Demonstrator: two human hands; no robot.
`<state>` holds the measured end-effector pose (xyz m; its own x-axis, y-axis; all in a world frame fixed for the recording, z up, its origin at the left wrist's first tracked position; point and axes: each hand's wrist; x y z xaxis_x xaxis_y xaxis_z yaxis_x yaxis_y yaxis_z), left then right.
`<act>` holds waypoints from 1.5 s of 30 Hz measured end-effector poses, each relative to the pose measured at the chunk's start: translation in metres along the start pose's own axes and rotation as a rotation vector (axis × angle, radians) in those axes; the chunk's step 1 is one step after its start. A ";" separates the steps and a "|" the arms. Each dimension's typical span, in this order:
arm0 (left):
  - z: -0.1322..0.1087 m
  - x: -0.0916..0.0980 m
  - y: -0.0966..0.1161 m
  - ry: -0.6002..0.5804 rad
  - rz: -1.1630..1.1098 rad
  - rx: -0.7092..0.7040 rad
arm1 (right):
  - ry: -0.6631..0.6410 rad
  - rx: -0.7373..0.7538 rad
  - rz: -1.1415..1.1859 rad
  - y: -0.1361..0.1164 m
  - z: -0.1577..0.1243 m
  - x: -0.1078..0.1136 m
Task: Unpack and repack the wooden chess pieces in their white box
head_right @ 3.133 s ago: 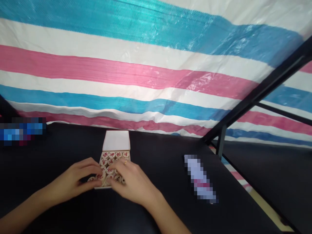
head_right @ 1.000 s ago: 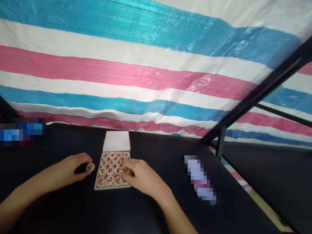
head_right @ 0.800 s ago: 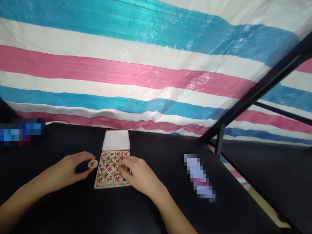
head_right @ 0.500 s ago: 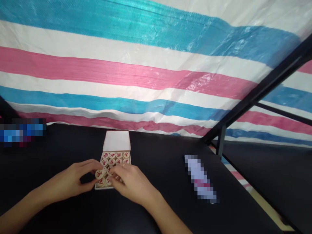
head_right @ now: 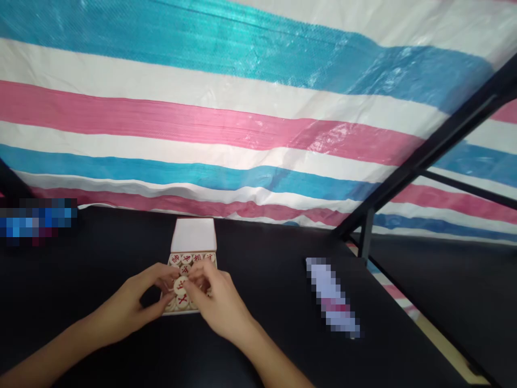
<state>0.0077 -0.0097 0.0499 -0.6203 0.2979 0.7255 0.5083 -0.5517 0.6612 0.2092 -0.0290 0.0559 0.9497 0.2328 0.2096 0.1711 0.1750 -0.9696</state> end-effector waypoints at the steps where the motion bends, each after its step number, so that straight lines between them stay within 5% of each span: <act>1: 0.001 -0.001 0.001 -0.001 -0.050 0.024 | 0.041 0.001 0.015 0.000 0.000 -0.001; 5: 0.003 -0.001 0.007 -0.019 -0.234 0.079 | 0.087 -0.018 0.039 -0.001 -0.001 -0.005; 9: 0.005 0.001 0.009 0.004 -0.276 0.132 | -0.031 -0.052 0.080 -0.003 -0.002 -0.003; 16: 0.004 0.000 0.008 -0.092 -0.200 0.093 | -0.097 -0.103 0.003 -0.010 -0.001 0.006; 27: 0.005 0.021 -0.019 0.102 0.346 -0.037 | -0.178 -0.175 -0.274 -0.008 0.001 0.048; 38: 0.005 0.022 -0.023 0.089 0.393 -0.028 | -0.173 -0.099 -0.587 -0.003 -0.001 0.035; 45: 0.004 0.022 -0.022 0.062 0.397 -0.019 | -0.176 -0.136 -0.577 -0.003 0.000 0.039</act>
<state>-0.0147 0.0123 0.0527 -0.4131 0.0114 0.9106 0.7052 -0.6287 0.3277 0.2459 -0.0209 0.0666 0.6385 0.2936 0.7114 0.6869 0.1993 -0.6989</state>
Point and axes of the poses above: each hand's wrist, its own z-axis towards the middle knuckle, its own x-axis out of the back of the hand, y = z × x, and after that the axes turned 10 degrees about z, right-handed
